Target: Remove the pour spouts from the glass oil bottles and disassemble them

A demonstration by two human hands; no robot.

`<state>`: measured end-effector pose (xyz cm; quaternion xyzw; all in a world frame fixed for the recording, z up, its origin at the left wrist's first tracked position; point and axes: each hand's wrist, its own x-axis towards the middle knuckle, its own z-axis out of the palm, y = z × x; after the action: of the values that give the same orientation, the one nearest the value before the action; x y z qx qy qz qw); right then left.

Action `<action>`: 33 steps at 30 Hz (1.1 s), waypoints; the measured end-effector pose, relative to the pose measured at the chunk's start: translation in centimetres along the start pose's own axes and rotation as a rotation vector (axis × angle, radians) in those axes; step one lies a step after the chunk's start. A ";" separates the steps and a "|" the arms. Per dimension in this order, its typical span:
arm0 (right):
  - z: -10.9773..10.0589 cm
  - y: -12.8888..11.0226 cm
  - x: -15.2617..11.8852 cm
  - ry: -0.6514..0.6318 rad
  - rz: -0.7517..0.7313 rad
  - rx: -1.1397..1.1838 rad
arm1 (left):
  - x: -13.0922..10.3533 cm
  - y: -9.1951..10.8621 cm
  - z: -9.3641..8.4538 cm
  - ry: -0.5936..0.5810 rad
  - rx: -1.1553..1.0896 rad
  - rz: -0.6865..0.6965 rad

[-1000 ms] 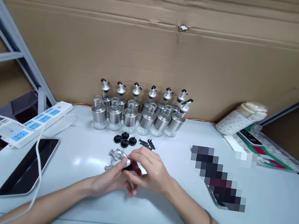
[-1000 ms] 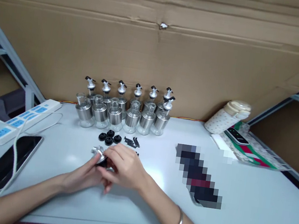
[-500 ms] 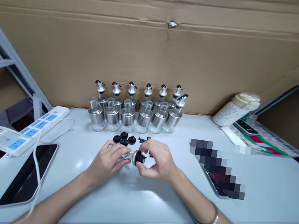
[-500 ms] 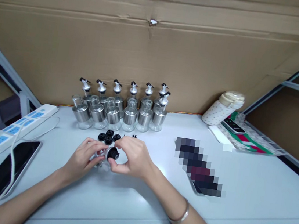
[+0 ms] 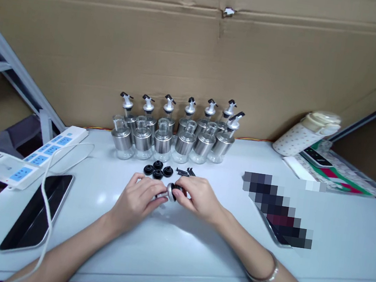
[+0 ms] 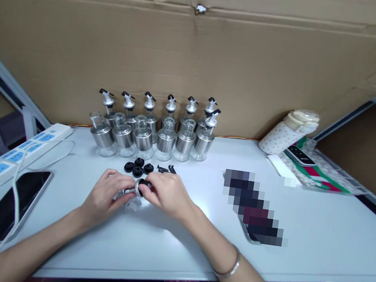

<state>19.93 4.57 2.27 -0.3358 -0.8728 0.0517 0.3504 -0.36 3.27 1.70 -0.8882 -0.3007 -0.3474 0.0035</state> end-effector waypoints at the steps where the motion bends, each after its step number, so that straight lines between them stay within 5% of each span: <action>1: 0.0 0.0 0.0 0.000 0.003 0.024 | 0.0 -0.1 0.0 0.011 0.006 0.005; 12: -0.2 -0.7 -0.3 -0.020 0.101 0.248 | 0.5 -0.6 -0.5 0.138 0.146 0.040; 19: 0.1 -1.6 -0.3 0.101 0.190 0.459 | 0.6 -0.7 -0.7 0.283 0.345 0.161; 25: 0.7 -1.8 0.0 0.233 0.040 0.379 | 0.6 -1.0 -1.3 0.283 0.446 0.145; 33: -0.1 -0.5 0.4 0.196 -0.300 0.002 | 1.2 -0.7 -1.4 0.198 0.424 0.069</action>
<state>19.50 4.42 2.70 -0.2051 -0.8746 -0.0333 0.4380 -0.90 4.17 3.38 -0.8388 -0.3347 -0.3615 0.2315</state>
